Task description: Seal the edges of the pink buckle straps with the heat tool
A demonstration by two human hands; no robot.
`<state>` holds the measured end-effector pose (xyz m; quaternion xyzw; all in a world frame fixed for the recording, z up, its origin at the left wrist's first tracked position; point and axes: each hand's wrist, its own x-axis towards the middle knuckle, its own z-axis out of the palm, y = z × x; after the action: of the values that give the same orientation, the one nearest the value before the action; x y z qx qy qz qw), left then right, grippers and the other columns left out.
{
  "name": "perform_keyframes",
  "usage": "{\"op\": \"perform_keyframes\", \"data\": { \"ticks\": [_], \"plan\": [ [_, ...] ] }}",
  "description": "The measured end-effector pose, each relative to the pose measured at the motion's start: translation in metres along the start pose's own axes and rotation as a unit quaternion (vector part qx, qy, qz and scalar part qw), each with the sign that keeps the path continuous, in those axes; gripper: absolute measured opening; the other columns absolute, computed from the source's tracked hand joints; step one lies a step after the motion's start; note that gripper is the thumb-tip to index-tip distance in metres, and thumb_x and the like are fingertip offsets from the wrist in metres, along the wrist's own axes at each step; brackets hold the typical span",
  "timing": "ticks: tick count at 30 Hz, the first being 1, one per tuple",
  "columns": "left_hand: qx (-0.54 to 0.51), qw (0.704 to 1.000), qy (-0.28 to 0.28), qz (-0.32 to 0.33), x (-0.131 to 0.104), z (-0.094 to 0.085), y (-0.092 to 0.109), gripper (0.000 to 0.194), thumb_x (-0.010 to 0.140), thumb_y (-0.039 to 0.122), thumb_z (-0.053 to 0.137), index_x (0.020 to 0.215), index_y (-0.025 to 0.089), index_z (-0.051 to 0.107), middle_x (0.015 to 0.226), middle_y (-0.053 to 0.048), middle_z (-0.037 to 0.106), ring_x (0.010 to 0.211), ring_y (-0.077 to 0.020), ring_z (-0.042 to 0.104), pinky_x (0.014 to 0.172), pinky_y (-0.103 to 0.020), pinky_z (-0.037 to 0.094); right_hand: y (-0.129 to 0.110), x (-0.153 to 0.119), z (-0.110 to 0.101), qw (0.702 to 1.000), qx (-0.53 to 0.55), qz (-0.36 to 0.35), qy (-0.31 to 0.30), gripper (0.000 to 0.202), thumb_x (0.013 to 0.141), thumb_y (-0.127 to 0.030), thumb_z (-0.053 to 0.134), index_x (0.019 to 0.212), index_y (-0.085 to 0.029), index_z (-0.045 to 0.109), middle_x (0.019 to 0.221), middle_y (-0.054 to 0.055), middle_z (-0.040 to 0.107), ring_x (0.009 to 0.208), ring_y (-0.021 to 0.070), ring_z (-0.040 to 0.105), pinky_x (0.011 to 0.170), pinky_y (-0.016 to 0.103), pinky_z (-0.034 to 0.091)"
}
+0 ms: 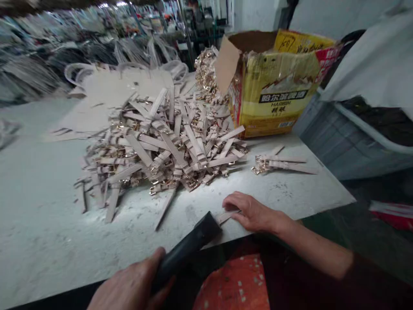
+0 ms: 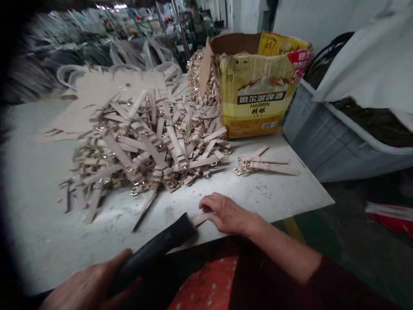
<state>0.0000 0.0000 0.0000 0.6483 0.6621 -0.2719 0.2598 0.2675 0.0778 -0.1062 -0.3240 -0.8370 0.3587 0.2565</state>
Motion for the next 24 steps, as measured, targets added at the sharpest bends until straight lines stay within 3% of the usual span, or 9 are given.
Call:
{"op": "perform_keyframes", "data": {
  "ticks": [4,9,13,19,24],
  "plan": [
    [-0.002,1.0,0.001,0.0,-0.006,-0.007,0.014,0.037,0.083,0.037,0.037,0.11,0.022,0.056,0.098,-0.007,0.071,0.093,-0.0245,0.066,0.077,-0.033,0.047,-0.001,-0.001,0.002,1.0,0.008,-0.005,0.003,0.028,0.076,-0.002,0.057,0.097,-0.018,0.049,0.091,0.004,0.056,0.086,0.0172,0.051,0.078,0.028,0.044],
    [-0.019,0.997,0.057,0.041,0.007,-0.002,0.031,0.03,0.083,0.034,0.037,0.104,0.023,0.055,0.092,-0.007,0.071,0.088,-0.0259,0.067,0.072,-0.034,0.045,-0.001,-0.001,0.001,0.999,0.028,0.015,0.01,0.036,0.074,0.0,0.055,0.104,-0.018,0.047,0.098,0.005,0.056,0.088,0.0174,0.053,0.081,0.029,0.045],
    [-0.046,0.996,0.067,0.031,0.01,-0.002,0.021,0.026,0.082,0.037,0.04,0.098,0.024,0.056,0.088,-0.005,0.07,0.084,-0.0236,0.066,0.068,-0.03,0.042,-0.001,-0.001,0.002,1.0,0.022,0.012,0.018,0.035,0.075,-0.001,0.056,0.104,-0.018,0.049,0.097,0.005,0.057,0.088,0.0175,0.054,0.081,0.03,0.046],
    [-0.066,0.997,0.023,0.013,-0.004,-0.003,-0.006,0.03,0.082,0.044,0.039,0.092,0.024,0.058,0.081,-0.002,0.07,0.077,-0.0187,0.065,0.067,-0.027,0.04,0.002,-0.001,0.005,0.999,-0.005,-0.026,0.026,0.022,0.079,-0.005,0.057,0.098,-0.016,0.059,0.105,0.009,0.055,0.098,0.0187,0.053,0.086,0.031,0.046],
    [-0.047,0.999,0.016,0.005,-0.001,-0.002,0.011,0.027,0.081,0.041,0.04,0.093,0.024,0.058,0.084,-0.004,0.07,0.079,-0.0214,0.066,0.066,-0.028,0.04,0.002,0.0,0.006,0.999,-0.013,-0.019,0.028,0.015,0.08,-0.007,0.058,0.091,-0.015,0.064,0.106,0.01,0.055,0.098,0.0184,0.055,0.086,0.03,0.047]
  ]
}}
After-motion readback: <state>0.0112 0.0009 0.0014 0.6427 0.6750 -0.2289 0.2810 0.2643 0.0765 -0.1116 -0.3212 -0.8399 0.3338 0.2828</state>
